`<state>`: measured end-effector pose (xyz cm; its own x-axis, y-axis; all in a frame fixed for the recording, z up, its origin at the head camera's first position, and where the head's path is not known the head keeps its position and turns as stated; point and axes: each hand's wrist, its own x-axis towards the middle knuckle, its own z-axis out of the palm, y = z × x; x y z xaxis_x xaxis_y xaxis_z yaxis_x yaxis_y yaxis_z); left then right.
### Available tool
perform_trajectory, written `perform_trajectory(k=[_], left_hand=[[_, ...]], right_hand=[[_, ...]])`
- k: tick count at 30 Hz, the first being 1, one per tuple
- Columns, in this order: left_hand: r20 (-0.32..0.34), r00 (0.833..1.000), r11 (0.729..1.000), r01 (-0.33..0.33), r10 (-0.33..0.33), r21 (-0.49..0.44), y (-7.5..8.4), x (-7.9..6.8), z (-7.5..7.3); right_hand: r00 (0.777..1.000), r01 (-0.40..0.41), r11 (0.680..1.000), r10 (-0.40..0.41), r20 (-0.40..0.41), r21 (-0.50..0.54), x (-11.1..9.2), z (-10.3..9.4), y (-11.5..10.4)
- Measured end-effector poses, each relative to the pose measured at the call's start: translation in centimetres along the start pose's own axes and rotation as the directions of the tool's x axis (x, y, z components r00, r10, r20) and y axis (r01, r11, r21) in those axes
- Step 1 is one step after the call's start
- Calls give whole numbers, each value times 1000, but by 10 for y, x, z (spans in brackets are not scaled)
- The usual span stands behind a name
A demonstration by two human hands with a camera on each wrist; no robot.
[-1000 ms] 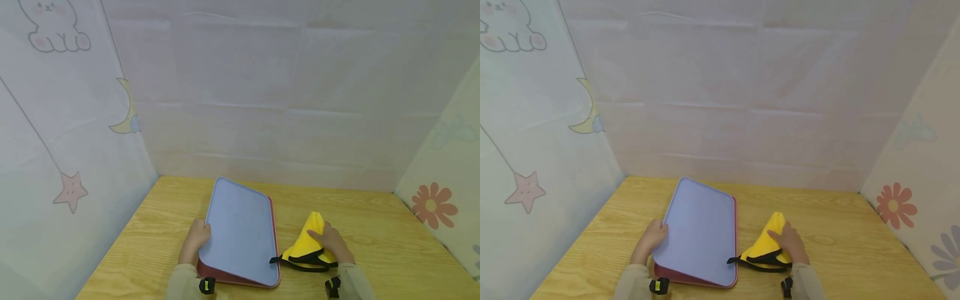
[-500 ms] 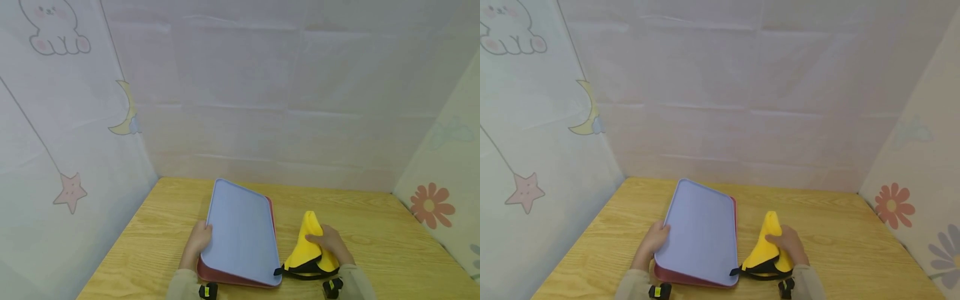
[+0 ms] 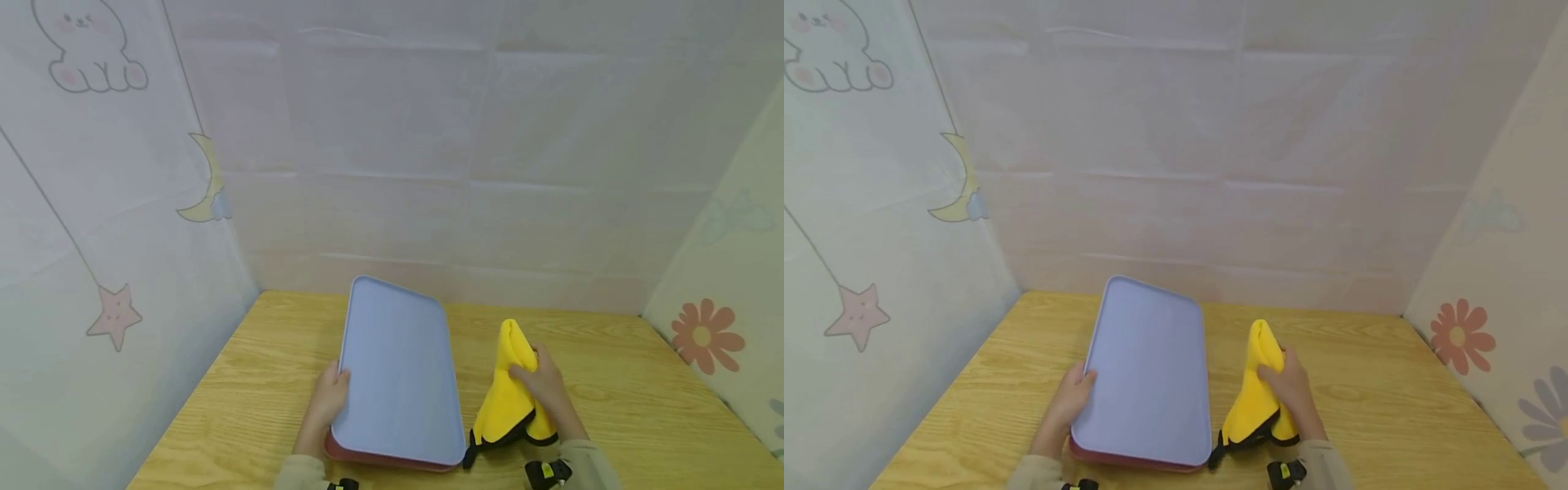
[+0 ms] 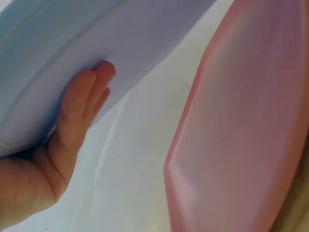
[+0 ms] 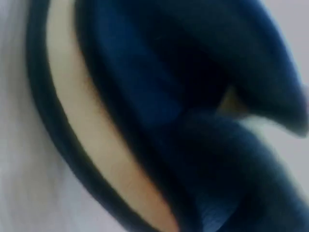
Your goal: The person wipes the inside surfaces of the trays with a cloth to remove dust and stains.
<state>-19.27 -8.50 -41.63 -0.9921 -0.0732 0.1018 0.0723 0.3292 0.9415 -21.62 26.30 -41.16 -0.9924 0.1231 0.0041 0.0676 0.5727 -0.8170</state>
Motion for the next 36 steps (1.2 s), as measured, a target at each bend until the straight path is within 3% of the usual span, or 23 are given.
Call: perform_trajectory(k=[7,11,17,21,25,28,32,36], left_hand=[[1,1000,999,-14,14,-49,0,-5,10],[2,996,986,-83,84,-143,1,-10,18],[-11,988,945,-150,153,-290,-1,-12,30],[1,989,937,-138,146,-322,0,-18,35],[-7,992,940,-120,124,-318,2,-25,40],[-43,986,937,-169,164,-306,4,-28,45],[-71,973,940,-231,220,-251,5,-32,51],[-53,962,931,-272,267,-241,6,-37,57]], right_hand=[[987,84,996,-79,-140,35,-9,-6,-24],[960,181,983,-172,-220,23,-17,-8,-35],[920,276,961,-262,-292,6,-28,-7,-53],[913,299,954,-285,-291,5,-34,-7,-64],[933,284,957,-263,-247,55,-41,-6,-78],[942,291,953,-269,-202,89,-47,-1,-87],[927,348,937,-339,-157,31,-52,8,-97],[901,407,909,-416,-126,-92,-51,19,-104]])
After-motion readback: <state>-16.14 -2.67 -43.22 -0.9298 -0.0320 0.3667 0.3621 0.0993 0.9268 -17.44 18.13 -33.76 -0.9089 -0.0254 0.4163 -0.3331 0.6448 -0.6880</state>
